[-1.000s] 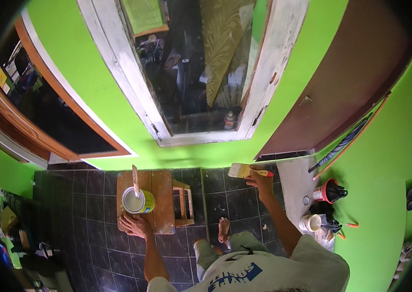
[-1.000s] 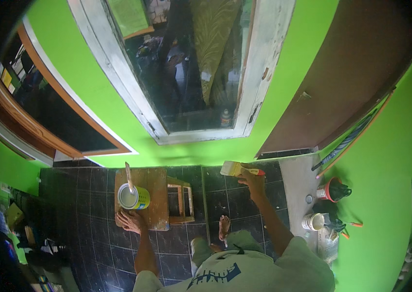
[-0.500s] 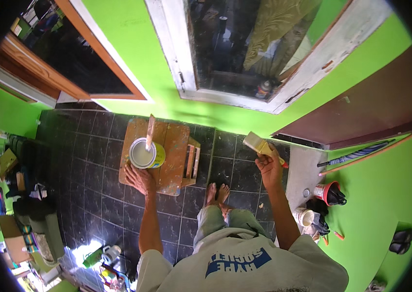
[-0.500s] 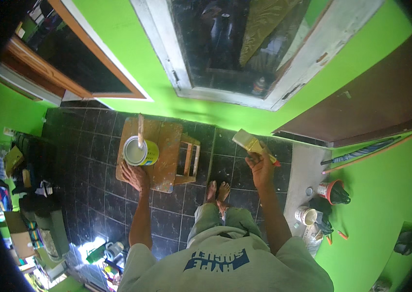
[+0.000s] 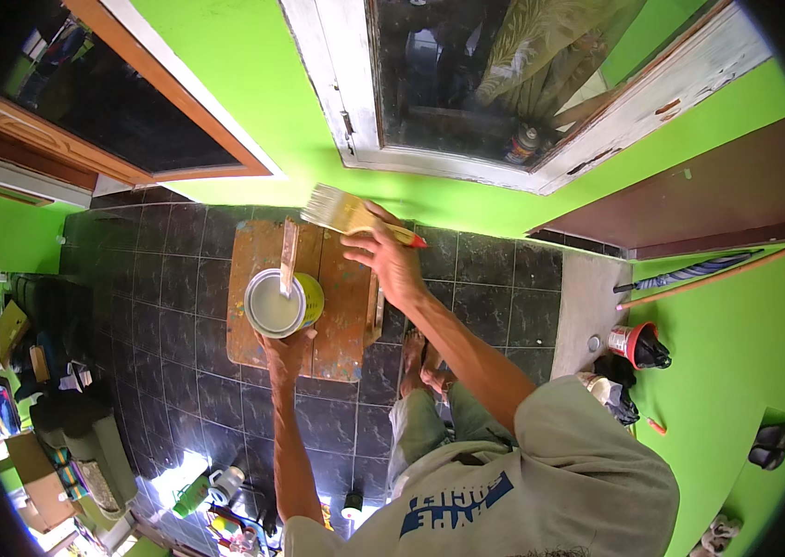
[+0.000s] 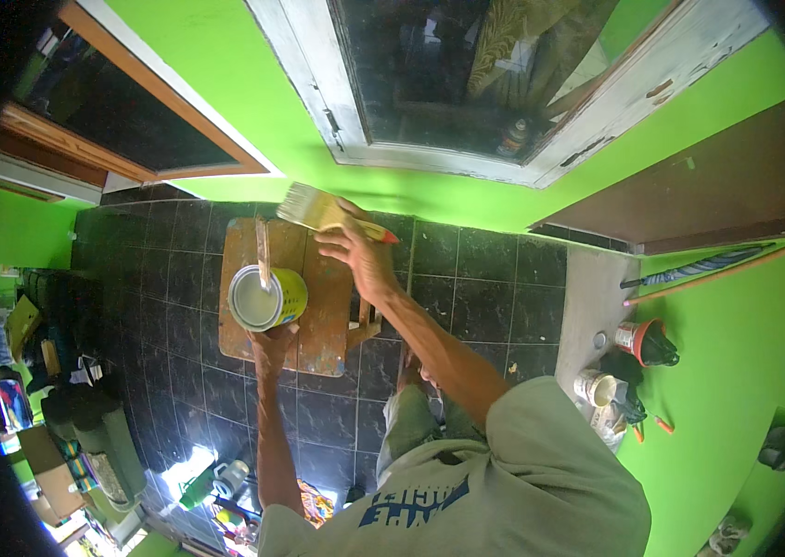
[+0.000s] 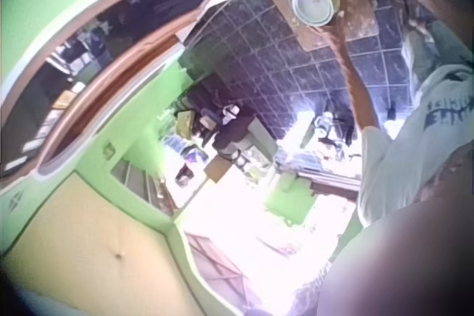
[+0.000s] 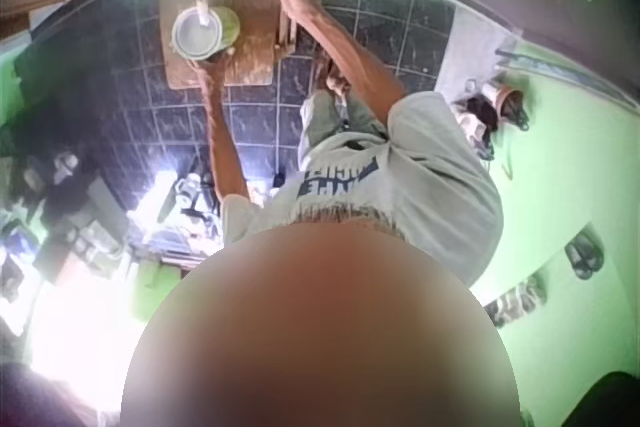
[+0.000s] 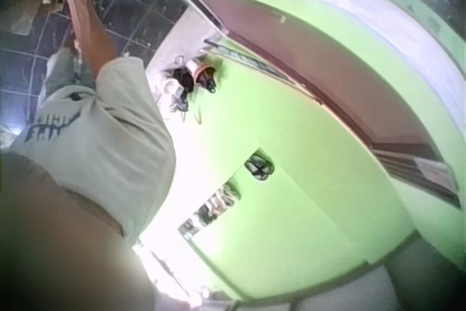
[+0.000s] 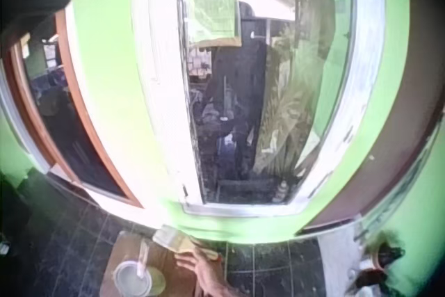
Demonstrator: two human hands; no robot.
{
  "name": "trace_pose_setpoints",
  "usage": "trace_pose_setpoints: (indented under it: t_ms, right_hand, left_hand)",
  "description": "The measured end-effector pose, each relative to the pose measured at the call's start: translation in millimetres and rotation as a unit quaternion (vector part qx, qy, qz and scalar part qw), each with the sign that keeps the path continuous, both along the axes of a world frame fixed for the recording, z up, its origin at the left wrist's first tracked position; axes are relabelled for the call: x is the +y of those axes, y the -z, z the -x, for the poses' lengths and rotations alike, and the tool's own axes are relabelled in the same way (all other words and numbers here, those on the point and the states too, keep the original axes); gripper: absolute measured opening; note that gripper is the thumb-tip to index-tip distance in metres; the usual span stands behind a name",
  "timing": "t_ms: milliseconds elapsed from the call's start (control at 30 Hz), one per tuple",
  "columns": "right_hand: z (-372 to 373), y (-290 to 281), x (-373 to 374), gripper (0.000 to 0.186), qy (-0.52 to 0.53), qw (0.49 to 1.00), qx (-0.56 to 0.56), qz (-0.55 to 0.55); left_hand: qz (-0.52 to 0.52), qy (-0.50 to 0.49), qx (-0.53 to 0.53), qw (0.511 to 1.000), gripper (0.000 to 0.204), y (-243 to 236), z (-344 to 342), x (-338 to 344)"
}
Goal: The person paints a white window frame using a paintbrush and a small paint can. They repeatedly dip the brush into the paint and apply it to the frame, occasionally moving a wooden stool to reposition the paint can.
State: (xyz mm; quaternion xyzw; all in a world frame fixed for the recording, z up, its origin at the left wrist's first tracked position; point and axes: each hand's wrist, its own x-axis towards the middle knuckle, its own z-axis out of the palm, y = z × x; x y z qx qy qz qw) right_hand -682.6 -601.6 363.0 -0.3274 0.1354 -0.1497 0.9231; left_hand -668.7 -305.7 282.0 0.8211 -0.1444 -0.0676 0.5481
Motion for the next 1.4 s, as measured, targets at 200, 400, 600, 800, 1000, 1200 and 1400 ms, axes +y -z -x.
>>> trace_pose_setpoints:
  t_ms: [200, 400, 600, 800, 1000, 1200, 1400]
  right_hand:
    - [-72, 35, 36, 0.058, -0.019, 0.998, -0.031, -0.045]
    - [-80, 38, 83, 0.046, -0.099, 0.994, 0.035, 0.041]
    - [-78, 39, 98, 0.04, -0.164, 0.969, 0.082, 0.168]
    - [-70, 38, 79, 0.046, -0.173, 0.961, 0.073, 0.204]
    - [-12, -14, 36, 0.052, -0.079, 0.992, -0.052, 0.084]
    - [80, -7, -39, 0.049, 0.046, 0.994, -0.022, 0.094]
    - [172, 85, -102, 0.043, 0.088, 0.981, 0.16, 0.061]
  left_hand:
    - [0.042, 0.009, 0.047, 0.998, 0.066, 6, -8, -8]
    - [0.047, -0.006, 0.026, 0.999, 0.071, 8, -8, -6]
    - [0.061, -0.019, 0.052, 0.997, 0.066, 18, -6, 6]
    - [0.053, -0.013, -0.017, 0.998, 0.063, 18, 12, -1]
    - [0.198, -0.021, 0.277, 0.94, 0.057, 28, 52, 12]
    - [0.264, -0.037, 0.427, 0.864, 0.058, -11, 120, -105]
    - [0.128, 0.216, 0.163, 0.954, 0.109, 28, 145, -221]
